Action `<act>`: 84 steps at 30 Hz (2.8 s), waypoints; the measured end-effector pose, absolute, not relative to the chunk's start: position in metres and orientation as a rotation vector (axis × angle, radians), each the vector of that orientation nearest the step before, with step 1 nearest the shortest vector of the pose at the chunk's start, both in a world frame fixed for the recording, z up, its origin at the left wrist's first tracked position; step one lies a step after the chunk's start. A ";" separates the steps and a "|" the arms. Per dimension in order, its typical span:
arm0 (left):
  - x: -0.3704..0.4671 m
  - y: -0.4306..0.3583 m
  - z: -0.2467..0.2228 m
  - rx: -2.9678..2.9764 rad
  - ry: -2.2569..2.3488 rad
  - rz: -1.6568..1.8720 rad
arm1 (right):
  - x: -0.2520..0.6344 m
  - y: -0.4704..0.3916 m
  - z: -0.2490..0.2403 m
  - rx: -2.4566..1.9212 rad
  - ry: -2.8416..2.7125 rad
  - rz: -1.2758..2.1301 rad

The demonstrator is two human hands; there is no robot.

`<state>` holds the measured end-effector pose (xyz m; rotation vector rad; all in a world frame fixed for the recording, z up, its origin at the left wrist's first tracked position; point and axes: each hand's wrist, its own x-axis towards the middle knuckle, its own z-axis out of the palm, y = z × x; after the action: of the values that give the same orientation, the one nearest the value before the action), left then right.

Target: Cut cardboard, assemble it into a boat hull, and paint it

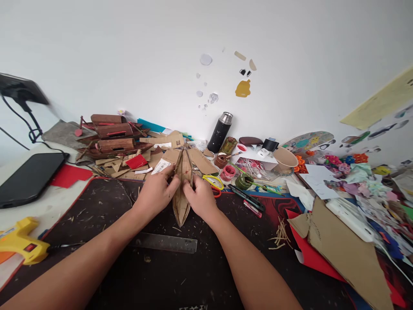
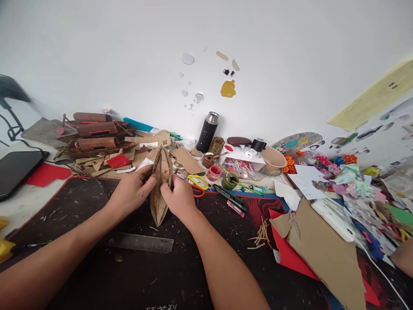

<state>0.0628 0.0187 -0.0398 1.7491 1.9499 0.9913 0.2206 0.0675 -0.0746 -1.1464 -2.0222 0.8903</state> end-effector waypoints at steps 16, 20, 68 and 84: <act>0.059 0.024 -0.049 1.577 1.743 1.187 | 0.221 0.061 -0.069 -1.139 -2.047 0.855; 0.060 0.024 -0.050 1.515 1.706 1.225 | 0.221 0.061 -0.070 -1.136 -2.064 0.836; 0.055 0.026 -0.050 1.480 1.727 1.393 | 0.217 0.057 -0.076 -0.880 -1.953 1.371; 0.054 0.034 -0.054 1.177 1.428 1.517 | 0.217 0.056 -0.068 -0.984 -1.988 1.323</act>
<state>0.0535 0.0338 -0.0538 1.1771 1.4276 1.5169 0.2172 0.0561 -0.0685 -0.9843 -1.9879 1.3232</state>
